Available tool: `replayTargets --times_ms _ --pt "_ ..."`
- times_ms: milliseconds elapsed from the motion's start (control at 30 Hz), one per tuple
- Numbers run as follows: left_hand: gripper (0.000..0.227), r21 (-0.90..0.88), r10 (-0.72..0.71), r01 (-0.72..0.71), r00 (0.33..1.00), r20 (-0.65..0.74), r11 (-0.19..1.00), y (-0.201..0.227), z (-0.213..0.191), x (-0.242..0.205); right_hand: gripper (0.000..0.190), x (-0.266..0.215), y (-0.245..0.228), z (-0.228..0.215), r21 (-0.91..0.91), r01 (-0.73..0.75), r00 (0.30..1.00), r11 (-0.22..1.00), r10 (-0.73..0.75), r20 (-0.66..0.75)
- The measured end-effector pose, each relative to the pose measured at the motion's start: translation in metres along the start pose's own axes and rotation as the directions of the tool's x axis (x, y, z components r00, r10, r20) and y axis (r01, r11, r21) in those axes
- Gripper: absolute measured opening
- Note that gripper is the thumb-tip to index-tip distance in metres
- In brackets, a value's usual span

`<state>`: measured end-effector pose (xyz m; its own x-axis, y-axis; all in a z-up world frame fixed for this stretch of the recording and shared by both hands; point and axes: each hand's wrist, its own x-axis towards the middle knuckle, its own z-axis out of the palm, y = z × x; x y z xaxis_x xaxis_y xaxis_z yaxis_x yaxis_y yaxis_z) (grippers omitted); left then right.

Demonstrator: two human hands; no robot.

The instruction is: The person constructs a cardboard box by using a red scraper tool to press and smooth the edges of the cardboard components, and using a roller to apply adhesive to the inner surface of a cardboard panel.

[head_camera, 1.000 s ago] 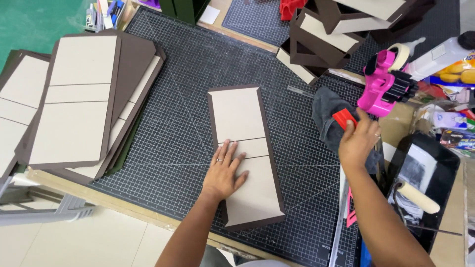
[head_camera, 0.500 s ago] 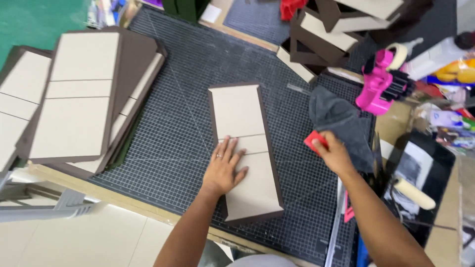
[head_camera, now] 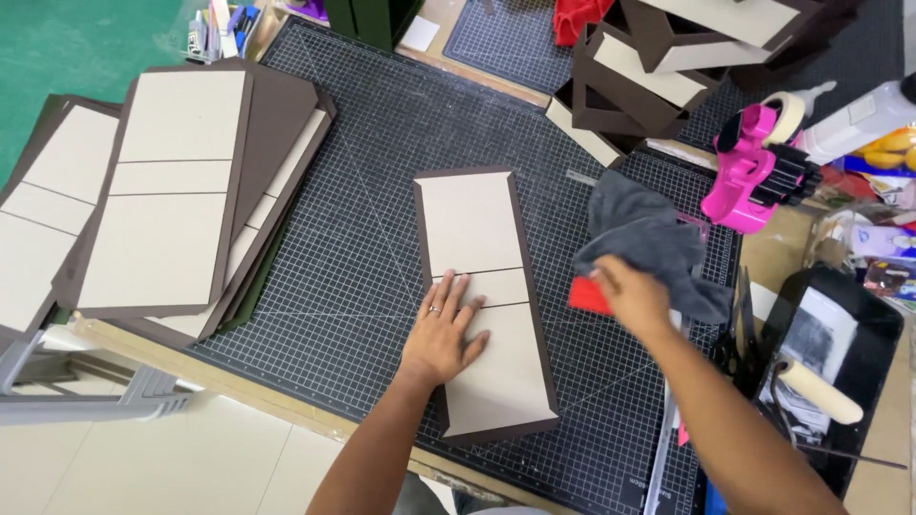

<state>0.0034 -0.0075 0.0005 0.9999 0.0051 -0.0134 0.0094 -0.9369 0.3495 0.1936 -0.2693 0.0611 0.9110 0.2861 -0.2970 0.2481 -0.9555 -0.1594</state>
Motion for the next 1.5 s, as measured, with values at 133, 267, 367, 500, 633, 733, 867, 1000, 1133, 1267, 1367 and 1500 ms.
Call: replayTargets --times_ms 133,267,367,500,633,733,867,1000,1133,1267,1367,1500 --pt "0.061 0.006 -0.007 0.007 1.000 0.010 1.000 0.000 -0.006 0.002 0.023 -0.002 -0.033 0.065 0.057 0.324 0.932 0.944 -0.308 -0.193" --pt "0.062 0.016 -0.008 0.008 1.000 0.028 1.000 -0.001 -0.005 0.002 0.022 -0.018 -0.045 0.063 0.083 0.333 0.927 0.939 -0.310 -0.210" --pt "0.062 0.014 0.001 -0.002 0.999 0.037 1.000 0.004 -0.004 -0.004 0.023 -0.040 -0.046 0.057 0.036 0.398 0.904 0.917 -0.386 -0.184" --pt "0.062 0.027 0.008 -0.008 1.000 -0.011 1.000 -0.004 0.000 0.001 0.021 -0.029 -0.055 0.039 0.064 0.465 0.884 0.883 -0.458 -0.093" --pt "0.062 0.029 0.017 -0.015 0.998 -0.068 0.999 -0.007 0.000 0.005 0.019 -0.032 -0.055 0.033 0.204 0.433 0.901 0.878 -0.425 -0.085" --pt "0.061 0.025 0.033 -0.031 0.997 -0.076 0.999 -0.002 0.008 -0.001 0.024 -0.034 -0.023 0.054 0.497 0.313 0.913 0.809 -0.400 0.078" --pt "0.061 0.010 0.024 -0.023 0.994 -0.109 1.000 -0.006 0.009 0.003 0.022 0.050 0.076 0.092 0.555 0.087 0.988 0.827 -0.003 -0.152" --pt "0.061 -0.004 0.016 -0.017 0.996 -0.087 1.000 -0.004 0.008 0.000 0.059 0.021 0.082 0.013 0.187 -0.235 0.930 0.954 0.276 -0.242" --pt "0.061 0.018 0.013 -0.012 0.998 -0.062 1.000 -0.001 0.006 -0.001 0.052 -0.015 0.037 0.025 0.079 0.304 0.839 0.949 -0.228 -0.493" --pt "0.061 0.017 0.013 -0.012 0.998 -0.053 1.000 -0.001 -0.001 0.001 0.036 -0.007 -0.010 0.063 -0.136 0.453 0.831 0.881 -0.472 -0.295" --pt "0.061 0.008 0.013 -0.012 0.999 -0.034 1.000 0.000 0.002 -0.002 0.029 0.019 -0.028 0.077 -0.189 0.490 0.805 0.851 -0.525 -0.276" --pt "0.061 0.017 0.025 -0.024 0.999 -0.038 1.000 -0.002 0.000 0.000 0.019 0.034 -0.039 0.073 -0.257 0.505 0.807 0.824 -0.556 -0.198"
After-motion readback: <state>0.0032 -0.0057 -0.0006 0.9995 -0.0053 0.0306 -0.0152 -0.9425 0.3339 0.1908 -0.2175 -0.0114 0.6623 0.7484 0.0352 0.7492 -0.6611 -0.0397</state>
